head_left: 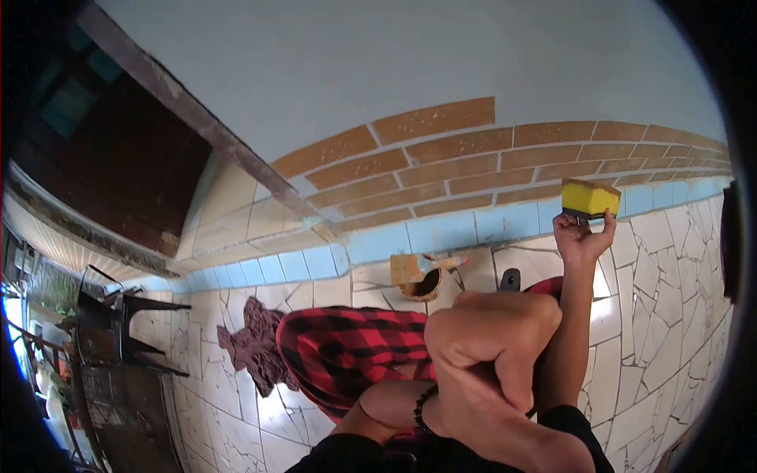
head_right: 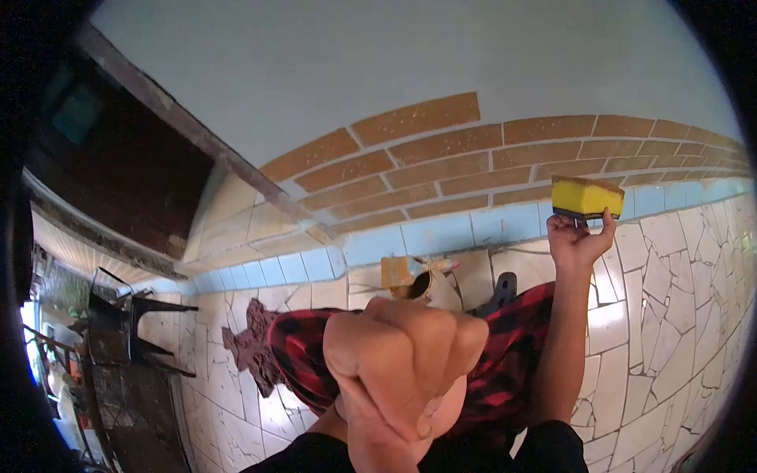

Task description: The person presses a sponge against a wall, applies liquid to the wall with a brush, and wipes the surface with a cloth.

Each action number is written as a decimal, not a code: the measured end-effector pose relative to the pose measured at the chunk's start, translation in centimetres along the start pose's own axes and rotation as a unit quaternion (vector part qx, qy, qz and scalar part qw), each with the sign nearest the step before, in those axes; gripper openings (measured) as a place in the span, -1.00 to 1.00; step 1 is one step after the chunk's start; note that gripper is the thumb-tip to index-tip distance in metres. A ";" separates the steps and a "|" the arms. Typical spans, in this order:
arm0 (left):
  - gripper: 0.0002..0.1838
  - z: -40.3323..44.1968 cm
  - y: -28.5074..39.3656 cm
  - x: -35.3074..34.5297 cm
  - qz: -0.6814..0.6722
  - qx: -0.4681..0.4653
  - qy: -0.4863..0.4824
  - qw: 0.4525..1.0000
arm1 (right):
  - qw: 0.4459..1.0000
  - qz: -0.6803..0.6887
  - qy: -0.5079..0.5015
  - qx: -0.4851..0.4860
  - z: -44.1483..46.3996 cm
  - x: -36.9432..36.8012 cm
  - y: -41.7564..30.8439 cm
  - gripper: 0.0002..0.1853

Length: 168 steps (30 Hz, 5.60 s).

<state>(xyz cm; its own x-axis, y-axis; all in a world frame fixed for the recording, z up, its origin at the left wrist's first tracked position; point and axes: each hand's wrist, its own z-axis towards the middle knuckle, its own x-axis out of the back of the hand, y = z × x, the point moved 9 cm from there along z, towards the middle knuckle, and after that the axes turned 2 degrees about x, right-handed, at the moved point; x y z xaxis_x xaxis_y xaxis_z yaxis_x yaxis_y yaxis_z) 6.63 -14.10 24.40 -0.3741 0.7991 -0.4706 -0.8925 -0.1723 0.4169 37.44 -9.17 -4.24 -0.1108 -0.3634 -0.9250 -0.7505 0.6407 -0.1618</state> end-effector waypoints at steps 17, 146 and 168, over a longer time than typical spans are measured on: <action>-0.26 -1.6 -1.5 -6.4 0.112 -0.084 0.224 0.965 | 0.999 0.028 0.033 -0.010 -1.5 0.3 -0.4 -0.29; -0.27 0.5 10.1 34.9 0.554 -0.170 0.259 0.773 | 0.013 -0.482 -0.533 0.695 -21.7 -26.5 33.3 -0.34; -0.19 0.2 8.7 34.0 0.539 -0.163 0.252 0.787 | -0.010 -0.489 -0.535 0.689 -21.3 -26.6 32.0 -0.29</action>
<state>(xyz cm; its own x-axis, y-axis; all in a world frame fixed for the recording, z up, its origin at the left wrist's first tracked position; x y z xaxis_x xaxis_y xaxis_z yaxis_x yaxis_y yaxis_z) -13.82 11.71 12.17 -0.9372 -0.2282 -0.2637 0.0252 -0.7984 0.6016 2.50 6.57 22.53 0.1062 -0.9105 0.3997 0.7351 0.3425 0.5850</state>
